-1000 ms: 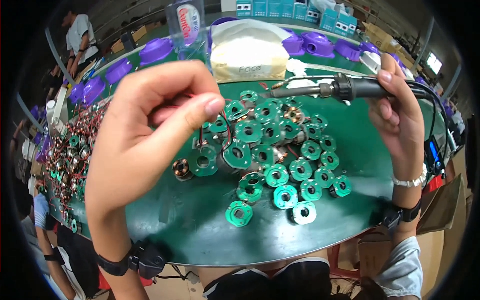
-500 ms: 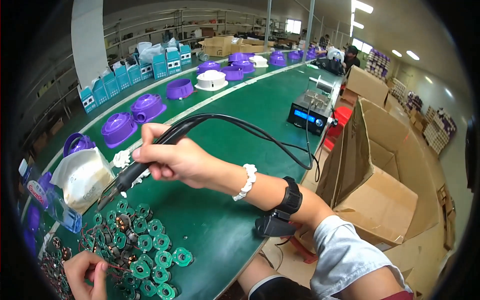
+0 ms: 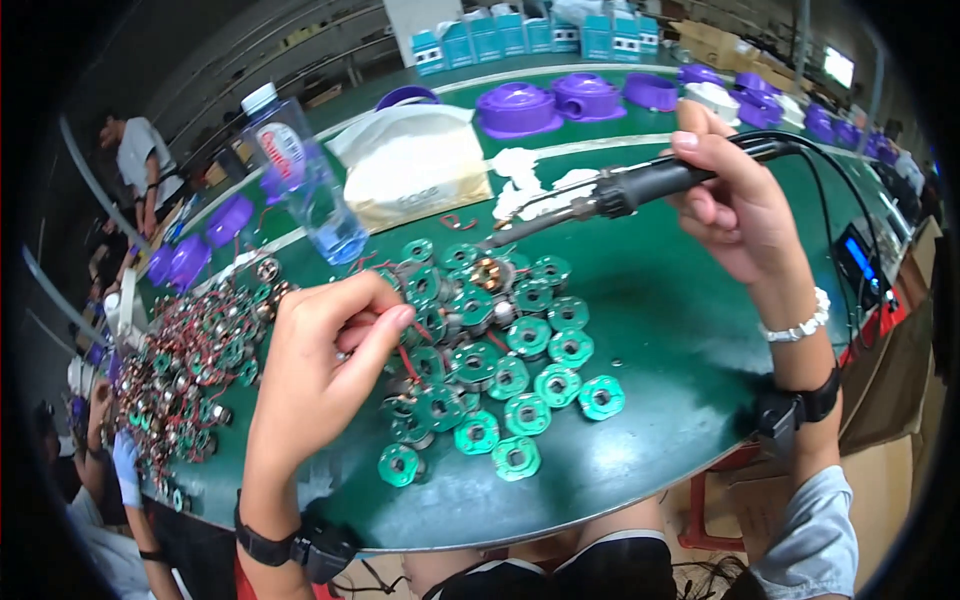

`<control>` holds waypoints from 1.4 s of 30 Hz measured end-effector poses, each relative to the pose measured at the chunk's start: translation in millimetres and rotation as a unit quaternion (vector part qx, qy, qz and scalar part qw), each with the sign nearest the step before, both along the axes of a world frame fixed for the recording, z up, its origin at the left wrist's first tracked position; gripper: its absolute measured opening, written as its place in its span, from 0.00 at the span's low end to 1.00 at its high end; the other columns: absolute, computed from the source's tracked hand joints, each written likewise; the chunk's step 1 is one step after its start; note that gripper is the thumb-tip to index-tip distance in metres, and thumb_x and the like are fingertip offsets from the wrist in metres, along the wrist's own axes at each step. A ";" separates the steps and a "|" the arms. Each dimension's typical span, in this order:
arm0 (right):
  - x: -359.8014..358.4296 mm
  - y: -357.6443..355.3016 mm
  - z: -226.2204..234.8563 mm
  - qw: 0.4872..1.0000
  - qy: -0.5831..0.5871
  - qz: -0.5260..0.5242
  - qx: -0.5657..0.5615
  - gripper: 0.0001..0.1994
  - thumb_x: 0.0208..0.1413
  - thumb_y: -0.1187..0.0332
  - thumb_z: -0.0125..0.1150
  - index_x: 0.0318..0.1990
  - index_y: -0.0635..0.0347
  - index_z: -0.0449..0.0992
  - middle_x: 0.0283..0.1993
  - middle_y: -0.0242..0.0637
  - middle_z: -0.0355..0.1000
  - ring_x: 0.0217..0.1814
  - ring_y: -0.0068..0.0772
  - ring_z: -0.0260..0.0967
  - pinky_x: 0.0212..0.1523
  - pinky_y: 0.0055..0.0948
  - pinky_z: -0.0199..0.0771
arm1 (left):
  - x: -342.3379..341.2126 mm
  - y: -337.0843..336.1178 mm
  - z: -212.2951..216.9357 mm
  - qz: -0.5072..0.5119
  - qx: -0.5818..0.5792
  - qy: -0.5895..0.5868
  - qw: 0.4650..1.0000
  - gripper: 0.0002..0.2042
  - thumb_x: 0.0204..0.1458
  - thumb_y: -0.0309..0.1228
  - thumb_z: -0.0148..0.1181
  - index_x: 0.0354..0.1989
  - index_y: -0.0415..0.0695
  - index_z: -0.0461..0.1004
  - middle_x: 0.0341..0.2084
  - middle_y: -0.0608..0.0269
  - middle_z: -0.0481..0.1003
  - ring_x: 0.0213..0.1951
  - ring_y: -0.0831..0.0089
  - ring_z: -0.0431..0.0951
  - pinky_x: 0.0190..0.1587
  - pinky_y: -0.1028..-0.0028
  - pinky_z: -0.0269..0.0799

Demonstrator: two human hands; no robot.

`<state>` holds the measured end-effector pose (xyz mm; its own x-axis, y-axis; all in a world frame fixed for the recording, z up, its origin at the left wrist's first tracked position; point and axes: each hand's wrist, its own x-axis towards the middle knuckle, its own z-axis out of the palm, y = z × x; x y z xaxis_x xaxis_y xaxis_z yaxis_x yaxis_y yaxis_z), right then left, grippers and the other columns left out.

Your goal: Soldering copper wires onto small green electronic circuit boards using a soldering iron.

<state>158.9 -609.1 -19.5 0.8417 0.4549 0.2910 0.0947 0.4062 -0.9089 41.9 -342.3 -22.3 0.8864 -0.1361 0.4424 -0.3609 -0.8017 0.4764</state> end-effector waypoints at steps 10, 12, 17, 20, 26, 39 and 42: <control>-23.9 15.6 -3.7 0.991 -0.008 -0.007 -0.137 0.14 0.48 0.67 0.55 0.18 0.50 0.56 0.10 0.22 0.57 0.07 0.06 0.48 0.06 0.09 0.36 | -2.0 10.9 7.6 -0.071 0.030 0.079 0.994 0.05 0.42 0.22 0.54 0.18 0.37 0.65 0.09 0.68 0.60 0.12 0.83 0.54 0.16 0.80 0.47; -24.0 17.3 -4.9 0.990 -0.004 0.000 -0.141 0.12 0.48 0.69 0.54 0.21 0.52 0.55 0.12 0.24 0.57 0.07 0.07 0.48 0.06 0.09 0.39 | -0.8 15.5 7.5 -0.078 0.049 0.083 0.992 0.06 0.41 0.22 0.53 0.16 0.38 0.64 0.09 0.70 0.59 0.12 0.85 0.54 0.16 0.81 0.46; -27.1 29.3 -9.1 0.990 -0.004 0.008 -0.144 0.12 0.47 0.71 0.53 0.23 0.54 0.54 0.14 0.26 0.58 0.06 0.08 0.48 0.05 0.09 0.44 | -9.6 21.9 11.6 -0.069 0.033 0.090 0.993 0.07 0.41 0.22 0.54 0.16 0.37 0.65 0.09 0.71 0.59 0.12 0.85 0.54 0.15 0.82 0.45; -27.0 22.5 -10.7 0.989 -0.001 -0.008 -0.148 0.12 0.47 0.70 0.54 0.23 0.54 0.54 0.14 0.25 0.59 0.07 0.08 0.49 0.05 0.08 0.44 | -2.5 18.8 10.1 -0.079 0.032 0.102 0.991 0.07 0.41 0.23 0.54 0.16 0.38 0.65 0.09 0.70 0.60 0.13 0.85 0.56 0.15 0.82 0.46; -29.5 28.5 -16.8 0.989 -0.006 0.004 -0.147 0.12 0.47 0.69 0.55 0.22 0.54 0.56 0.14 0.23 0.58 0.08 0.07 0.53 0.06 0.07 0.43 | -6.2 16.7 10.5 -0.081 0.032 0.065 0.994 0.06 0.40 0.22 0.55 0.16 0.37 0.65 0.07 0.66 0.58 0.10 0.79 0.56 0.14 0.79 0.49; -30.0 31.0 -16.0 0.988 0.016 0.008 -0.151 0.13 0.48 0.70 0.56 0.19 0.52 0.57 0.13 0.21 0.58 0.10 0.07 0.54 0.08 0.10 0.41 | -5.0 17.6 11.8 -0.079 0.042 0.072 0.993 0.08 0.40 0.23 0.56 0.15 0.37 0.64 0.07 0.65 0.58 0.10 0.78 0.56 0.14 0.79 0.48; -30.0 30.9 -16.6 0.988 0.018 0.006 -0.151 0.13 0.48 0.70 0.56 0.19 0.52 0.57 0.13 0.21 0.58 0.10 0.07 0.54 0.08 0.10 0.41 | -2.9 16.9 11.0 -0.083 0.038 0.075 0.993 0.08 0.40 0.23 0.56 0.15 0.37 0.64 0.07 0.65 0.58 0.10 0.78 0.55 0.14 0.79 0.48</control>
